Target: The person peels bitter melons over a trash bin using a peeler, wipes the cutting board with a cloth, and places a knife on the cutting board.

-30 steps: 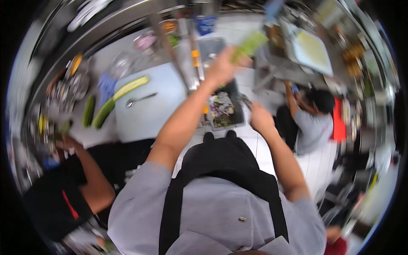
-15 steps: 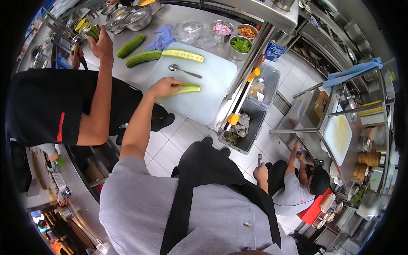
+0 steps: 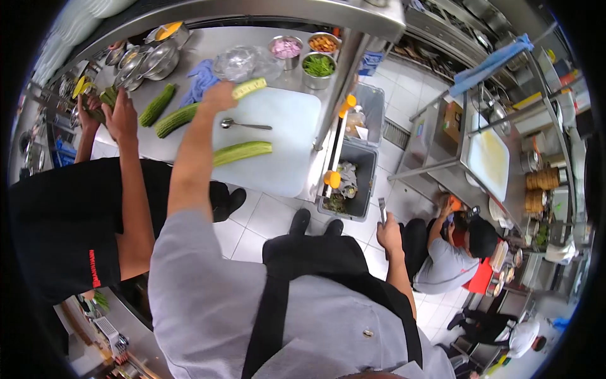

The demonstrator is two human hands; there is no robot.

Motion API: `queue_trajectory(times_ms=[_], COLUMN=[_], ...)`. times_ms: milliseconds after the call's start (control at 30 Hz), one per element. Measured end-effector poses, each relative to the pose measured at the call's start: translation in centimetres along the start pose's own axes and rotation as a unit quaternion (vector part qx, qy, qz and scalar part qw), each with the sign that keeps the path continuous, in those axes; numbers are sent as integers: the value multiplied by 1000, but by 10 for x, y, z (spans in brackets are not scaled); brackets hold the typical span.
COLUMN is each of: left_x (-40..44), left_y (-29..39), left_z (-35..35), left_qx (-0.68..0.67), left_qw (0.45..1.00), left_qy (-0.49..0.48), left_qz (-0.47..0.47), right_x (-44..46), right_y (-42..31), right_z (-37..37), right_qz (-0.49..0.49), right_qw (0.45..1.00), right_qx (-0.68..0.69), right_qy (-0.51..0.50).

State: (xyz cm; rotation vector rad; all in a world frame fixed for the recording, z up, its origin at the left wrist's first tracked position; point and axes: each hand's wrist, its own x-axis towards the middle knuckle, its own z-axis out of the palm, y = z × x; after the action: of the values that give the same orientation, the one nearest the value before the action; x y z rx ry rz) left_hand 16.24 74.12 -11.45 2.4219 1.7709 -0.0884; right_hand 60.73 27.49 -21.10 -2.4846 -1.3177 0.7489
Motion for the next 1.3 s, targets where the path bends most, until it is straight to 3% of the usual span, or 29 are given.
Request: queue_trajectory(times_ms=[67, 133, 167, 233, 333, 400, 467, 533, 600, 667, 700, 733, 800, 833, 900, 1000, 1100, 1133, 1167, 1300], left_x=[-42, -119, -147, -211, -265, -270, -248, -219, -197, -186, -185, -183, -176, -169, -151, -135, -124, -120, -118, -116], left_y=[10, 60, 68, 118, 217, 286, 328, 377, 422, 442, 454, 463, 473, 475, 473, 483, 485, 483, 478, 476], left_z=[-27, -72, -57, -38, -23, -29, 4, 38, 60, 75, 76, 81, 96, 104, 110, 107, 105, 106, 106, 112], left_qx=[-113, -307, -360, -555, -792, -852, -871, -849, -862, -888, -871, -861, -828, -828, -814, -795, -800, -805, -767, -763], left_qw=[988, 951, 933, 831, 583, 476, 437, 503, 493, 436, 473, 489, 548, 548, 574, 602, 595, 589, 636, 640], left_qy=[97, 9, 17, -42, -179, -206, -222, -160, -102, -141, -122, -132, -111, -104, -90, -42, -25, -12, -16, -43], left_qz=[27, -46, -21, 5, -1, -74, -38, -40, -65, -37, -47, -45, -47, -54, -27, -65, -72, -64, -86, -75], right_x=[-5, -6, -2, 9, 13, 17, 14, 20, 29, 48, 62, 76, 101, 107, 117, 118, 121, 116, 107, 97], right_y=[-9, -20, -16, -17, -52, -55, -64, -70, -77, -71, -68, -65, -59, -57, -54, -52, -53, -53, -51, -46], right_z=[-19, -39, -37, -40, -77, -88, -117, -141, -167, -178, -176, -174, -171, -171, -170, -173, -175, -173, -170, -168], right_qz=[3, 7, -10, -31, -59, -95, -112, -139, -151, -234, -229, -235, -262, -269, -294, -289, -301, -304, -300, -290], right_qw=[999, 997, 996, 994, 988, 981, 978, 977, 980, 971, 970, 968, 959, 957, 946, 940, 926, 925, 924, 924], right_qx=[42, 67, 76, 95, 139, 166, 170, 163, 119, 19, -65, -65, -108, -107, -115, -145, -152, -150, -151, -151], right_qy=[28, 30, 46, 41, -31, -42, -36, 2, -48, -46, -51, -56, 6, 0, -75, -112, -171, -172, -181, -201])
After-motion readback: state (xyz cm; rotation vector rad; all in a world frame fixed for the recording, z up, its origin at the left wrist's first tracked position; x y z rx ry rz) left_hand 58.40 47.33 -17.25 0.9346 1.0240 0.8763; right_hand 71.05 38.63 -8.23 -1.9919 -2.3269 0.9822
